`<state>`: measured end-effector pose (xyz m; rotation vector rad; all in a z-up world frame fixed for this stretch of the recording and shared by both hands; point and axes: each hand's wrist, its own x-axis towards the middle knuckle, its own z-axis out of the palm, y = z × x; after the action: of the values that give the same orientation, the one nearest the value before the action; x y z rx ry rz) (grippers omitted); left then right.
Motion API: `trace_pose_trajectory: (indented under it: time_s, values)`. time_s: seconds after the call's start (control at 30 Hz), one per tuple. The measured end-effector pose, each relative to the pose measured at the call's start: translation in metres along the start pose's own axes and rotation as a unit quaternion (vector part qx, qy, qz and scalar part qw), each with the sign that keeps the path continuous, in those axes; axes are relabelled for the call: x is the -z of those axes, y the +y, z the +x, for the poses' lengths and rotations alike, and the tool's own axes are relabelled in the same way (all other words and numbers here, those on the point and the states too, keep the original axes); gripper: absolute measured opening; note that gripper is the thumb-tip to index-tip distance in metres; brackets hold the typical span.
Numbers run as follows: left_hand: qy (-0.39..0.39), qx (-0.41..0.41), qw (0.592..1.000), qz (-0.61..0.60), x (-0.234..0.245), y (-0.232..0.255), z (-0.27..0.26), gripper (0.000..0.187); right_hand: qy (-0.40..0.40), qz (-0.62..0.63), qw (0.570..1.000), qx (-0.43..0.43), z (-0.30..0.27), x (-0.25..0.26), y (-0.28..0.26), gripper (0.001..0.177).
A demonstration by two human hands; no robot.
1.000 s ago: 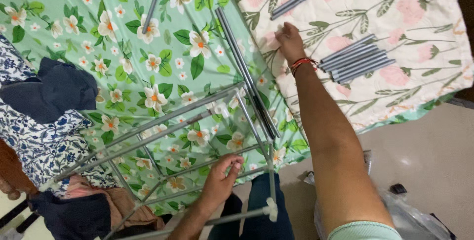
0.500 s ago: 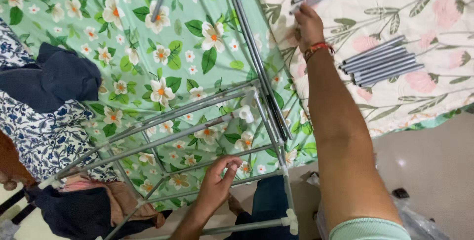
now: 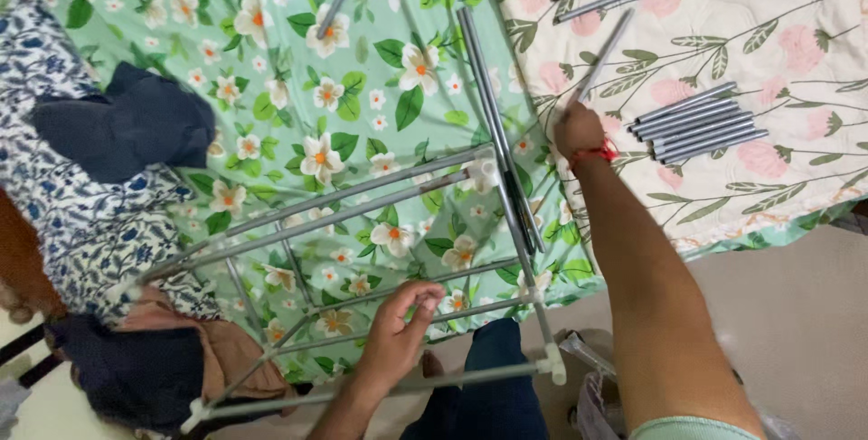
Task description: The person assembles a metal frame structure on a bed by connecting multiple metal rods with plastic connectors. They pick up rods and connectors, align the pieces, and insert them to form a rectangular frame.
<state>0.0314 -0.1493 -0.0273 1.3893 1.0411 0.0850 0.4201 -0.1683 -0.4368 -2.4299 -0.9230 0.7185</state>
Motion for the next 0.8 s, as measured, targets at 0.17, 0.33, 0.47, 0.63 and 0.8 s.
trace_pose_trajectory:
  time_s: [0.17, 0.33, 0.47, 0.63, 0.8]
  values:
    - [0.009, -0.051, 0.998, 0.037, 0.010, 0.012, -0.026, 0.022, -0.042, -0.186, 0.970, 0.153, -0.078, 0.052, 0.021, 0.022]
    - [0.025, -0.114, 0.992, 0.048, 0.033, 0.005, -0.073, 0.022, -0.035, 0.291, 0.948, -0.125, -0.191, 0.146, 0.037, 0.067]
    - [0.030, -0.132, 0.990, 0.041, 0.057, 0.006, -0.121, 0.022, 0.010, 0.363, 0.926, -0.106, -0.263, 0.228, -0.005, 0.017]
    - [0.026, -0.184, 0.982, 0.022, 0.102, -0.006, -0.181, 0.021, 0.177, 0.383, 0.906, -0.018, -0.322, 0.285, -0.058, 0.019]
    - [0.059, -0.227, 0.972, -0.009, 0.178, -0.048, -0.233, 0.023, 0.160, 0.457, 0.870, 0.090, -0.409, 0.291, -0.156, 0.010]
